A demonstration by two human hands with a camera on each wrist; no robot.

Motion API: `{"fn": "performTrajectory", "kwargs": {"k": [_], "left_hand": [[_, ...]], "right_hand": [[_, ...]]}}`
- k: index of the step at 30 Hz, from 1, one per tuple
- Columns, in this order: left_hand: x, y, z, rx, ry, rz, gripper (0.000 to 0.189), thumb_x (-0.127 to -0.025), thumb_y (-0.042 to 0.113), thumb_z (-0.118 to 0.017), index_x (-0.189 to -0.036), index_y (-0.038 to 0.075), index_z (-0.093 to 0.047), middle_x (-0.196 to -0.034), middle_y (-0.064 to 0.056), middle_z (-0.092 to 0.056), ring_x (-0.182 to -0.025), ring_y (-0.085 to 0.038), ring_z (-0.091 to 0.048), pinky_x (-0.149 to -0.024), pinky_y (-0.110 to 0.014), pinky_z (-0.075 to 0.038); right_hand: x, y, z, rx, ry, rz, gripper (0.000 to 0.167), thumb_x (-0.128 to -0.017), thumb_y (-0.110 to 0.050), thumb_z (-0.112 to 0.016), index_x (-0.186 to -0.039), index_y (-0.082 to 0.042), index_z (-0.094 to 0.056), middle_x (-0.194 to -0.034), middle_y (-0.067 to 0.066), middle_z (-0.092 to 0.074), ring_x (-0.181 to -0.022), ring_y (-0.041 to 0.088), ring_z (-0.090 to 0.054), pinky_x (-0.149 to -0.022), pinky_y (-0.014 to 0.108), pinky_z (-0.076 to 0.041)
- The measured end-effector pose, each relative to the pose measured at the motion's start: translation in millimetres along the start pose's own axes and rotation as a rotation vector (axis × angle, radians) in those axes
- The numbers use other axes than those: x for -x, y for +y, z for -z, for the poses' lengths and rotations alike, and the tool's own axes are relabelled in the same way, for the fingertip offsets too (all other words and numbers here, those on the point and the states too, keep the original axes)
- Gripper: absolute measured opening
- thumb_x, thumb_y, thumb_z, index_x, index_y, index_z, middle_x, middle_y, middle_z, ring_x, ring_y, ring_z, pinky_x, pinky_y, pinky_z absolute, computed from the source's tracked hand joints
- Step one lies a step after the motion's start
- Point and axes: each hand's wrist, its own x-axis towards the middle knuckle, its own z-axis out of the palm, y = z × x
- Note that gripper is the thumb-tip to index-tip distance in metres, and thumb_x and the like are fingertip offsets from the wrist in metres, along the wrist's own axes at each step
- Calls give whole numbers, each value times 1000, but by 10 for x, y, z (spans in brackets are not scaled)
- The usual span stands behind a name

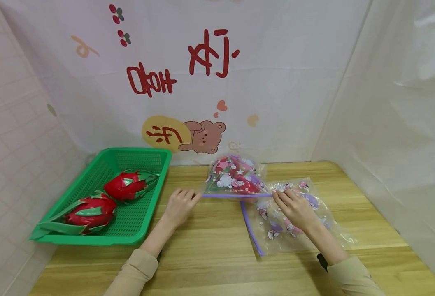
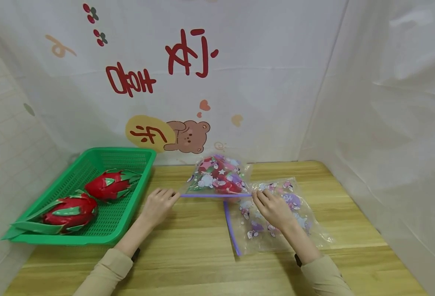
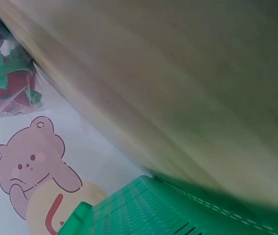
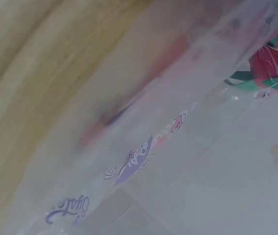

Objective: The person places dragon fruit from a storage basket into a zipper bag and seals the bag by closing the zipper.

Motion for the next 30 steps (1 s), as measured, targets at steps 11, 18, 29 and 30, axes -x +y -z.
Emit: {"fn": "performTrajectory", "kwargs": {"k": [11,18,29,30], "left_hand": [[30,19,43,1,-60,6,10,-77,9,-69,-84,11,-63,-76,-5,-70,-70,-22,-68,-63,-33,-55],[41,94,75,42,-127,39,18,-73,2,-70,-88,11,-69,-84,-4,-72,-77,-21,-68,-66,-34,-56],[-272,729,172,125,-91,-241,15,-85,12,-56,-95,17,-66,-102,1,-70,-99,-18,-65,-83,-28,-55],[-313,821,182,168,-150,-273,16,-86,15,-58,-99,18,-67,-105,1,-70,-102,-17,-65,-86,-27,-55]], "right_hand": [[-27,-23,-10,-82,-22,-7,37,-102,-13,-36,-89,-1,-68,-77,7,-67,-67,19,-59,-54,25,-53],[-107,-75,-59,-183,-28,-59,35,-97,-29,-46,-90,-5,-71,-80,4,-68,-70,20,-61,-56,29,-54],[-791,-9,-215,-358,-412,-360,52,-80,-34,-72,-125,-12,-60,-119,15,-63,-98,33,-65,-69,42,-57],[-859,-1,-255,-385,-467,-394,55,-81,-37,-71,-129,-14,-58,-125,16,-60,-103,35,-63,-72,45,-57]]}}
